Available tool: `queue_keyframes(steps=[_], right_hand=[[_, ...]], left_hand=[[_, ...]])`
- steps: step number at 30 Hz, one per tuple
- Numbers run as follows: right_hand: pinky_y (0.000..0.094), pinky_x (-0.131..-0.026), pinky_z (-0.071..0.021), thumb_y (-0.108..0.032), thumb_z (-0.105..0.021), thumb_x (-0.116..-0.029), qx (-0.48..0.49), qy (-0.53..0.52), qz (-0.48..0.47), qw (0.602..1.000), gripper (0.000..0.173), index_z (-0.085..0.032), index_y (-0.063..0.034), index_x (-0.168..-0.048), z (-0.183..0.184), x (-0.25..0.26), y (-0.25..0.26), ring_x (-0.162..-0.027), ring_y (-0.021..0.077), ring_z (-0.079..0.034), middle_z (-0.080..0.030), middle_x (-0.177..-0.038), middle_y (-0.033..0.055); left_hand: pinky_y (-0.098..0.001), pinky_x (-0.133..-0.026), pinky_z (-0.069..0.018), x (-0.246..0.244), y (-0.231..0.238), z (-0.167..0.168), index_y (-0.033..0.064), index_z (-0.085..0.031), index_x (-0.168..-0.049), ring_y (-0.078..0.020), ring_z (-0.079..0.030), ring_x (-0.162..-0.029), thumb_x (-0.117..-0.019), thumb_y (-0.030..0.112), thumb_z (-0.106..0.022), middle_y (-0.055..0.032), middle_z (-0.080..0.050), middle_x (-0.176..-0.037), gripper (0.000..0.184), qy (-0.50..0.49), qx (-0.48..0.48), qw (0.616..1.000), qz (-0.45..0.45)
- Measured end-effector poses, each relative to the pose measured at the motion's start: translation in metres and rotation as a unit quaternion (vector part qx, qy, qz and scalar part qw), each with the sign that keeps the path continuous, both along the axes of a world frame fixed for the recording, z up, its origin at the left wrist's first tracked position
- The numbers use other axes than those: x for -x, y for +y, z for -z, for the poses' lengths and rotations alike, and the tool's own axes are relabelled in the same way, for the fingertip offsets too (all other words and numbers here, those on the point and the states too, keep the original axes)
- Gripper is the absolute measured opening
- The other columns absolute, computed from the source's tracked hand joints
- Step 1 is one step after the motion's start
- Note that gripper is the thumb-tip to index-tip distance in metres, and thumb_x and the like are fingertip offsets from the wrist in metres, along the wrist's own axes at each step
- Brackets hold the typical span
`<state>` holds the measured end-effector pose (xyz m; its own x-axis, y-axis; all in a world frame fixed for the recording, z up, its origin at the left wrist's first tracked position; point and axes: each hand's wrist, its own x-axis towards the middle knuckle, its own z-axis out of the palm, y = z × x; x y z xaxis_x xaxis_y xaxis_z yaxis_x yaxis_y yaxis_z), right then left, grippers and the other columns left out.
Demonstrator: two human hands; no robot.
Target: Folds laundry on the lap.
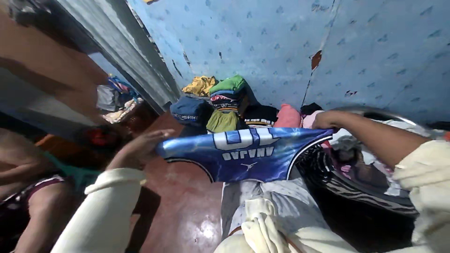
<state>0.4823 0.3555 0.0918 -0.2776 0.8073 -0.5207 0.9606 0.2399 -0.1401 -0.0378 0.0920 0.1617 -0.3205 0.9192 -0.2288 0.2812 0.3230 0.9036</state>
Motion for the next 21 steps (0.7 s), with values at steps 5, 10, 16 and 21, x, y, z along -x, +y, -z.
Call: queue_keyframes(steps=[5,10,16,21], right_hand=[[0.0683,-0.1,-0.0413,-0.04,-0.06,-0.1033,0.025,0.113,0.054,0.992,0.057,-0.061,0.0148,-0.118,0.08,-0.049,-0.024,-0.116,0.0509,-0.058,-0.061,-0.12,0.0369],[0.0683,-0.096,-0.0437,-0.039,-0.063,-0.102,0.126,0.127,0.043,0.983,0.052,-0.064,0.0131,-0.109,0.194,-0.09,-0.121,-0.107,0.0493,-0.061,-0.063,-0.109,0.0348],[0.0654,-0.103,-0.0422,-0.026,-0.048,-0.1096,0.083,0.214,0.054,0.972,0.042,-0.062,0.0115,-0.121,0.159,-0.068,-0.128,-0.117,0.0483,-0.059,-0.062,-0.12,0.0352],[0.0431,-0.097,-0.0507,-0.025,-0.046,-0.1101,0.071,0.528,0.191,0.824,0.038,-0.053,0.0002,-0.138,0.06,-0.038,-0.074,-0.111,0.0205,-0.061,-0.061,-0.129,0.0171]], left_hand=[[-0.0375,-0.077,-0.0593,-0.047,-0.078,0.125,0.0047,-0.06,-0.124,-0.0173,-0.068,-0.087,-0.1093,0.029,-0.043,-0.0085,-0.069,-0.101,0.033,-0.06,0.13,0.989,-0.023],[-0.021,-0.056,-0.0522,-0.103,-0.172,0.245,0.0073,-0.064,-0.112,-0.0055,-0.06,-0.062,-0.11,0.046,-0.034,-0.002,-0.067,-0.082,0.049,-0.216,0.197,0.945,-0.149],[-0.0249,-0.063,-0.0554,-0.102,-0.179,0.245,0.0072,-0.059,-0.122,-0.0088,-0.065,-0.072,-0.1112,0.041,-0.031,-0.0054,-0.069,-0.093,0.045,-0.287,0.115,0.928,-0.206],[-0.0378,-0.088,-0.0605,-0.054,-0.11,0.154,0.001,-0.056,-0.127,-0.0162,-0.071,-0.097,-0.1088,0.021,-0.041,-0.0061,-0.072,-0.106,0.031,-0.123,-0.117,0.976,-0.136]])
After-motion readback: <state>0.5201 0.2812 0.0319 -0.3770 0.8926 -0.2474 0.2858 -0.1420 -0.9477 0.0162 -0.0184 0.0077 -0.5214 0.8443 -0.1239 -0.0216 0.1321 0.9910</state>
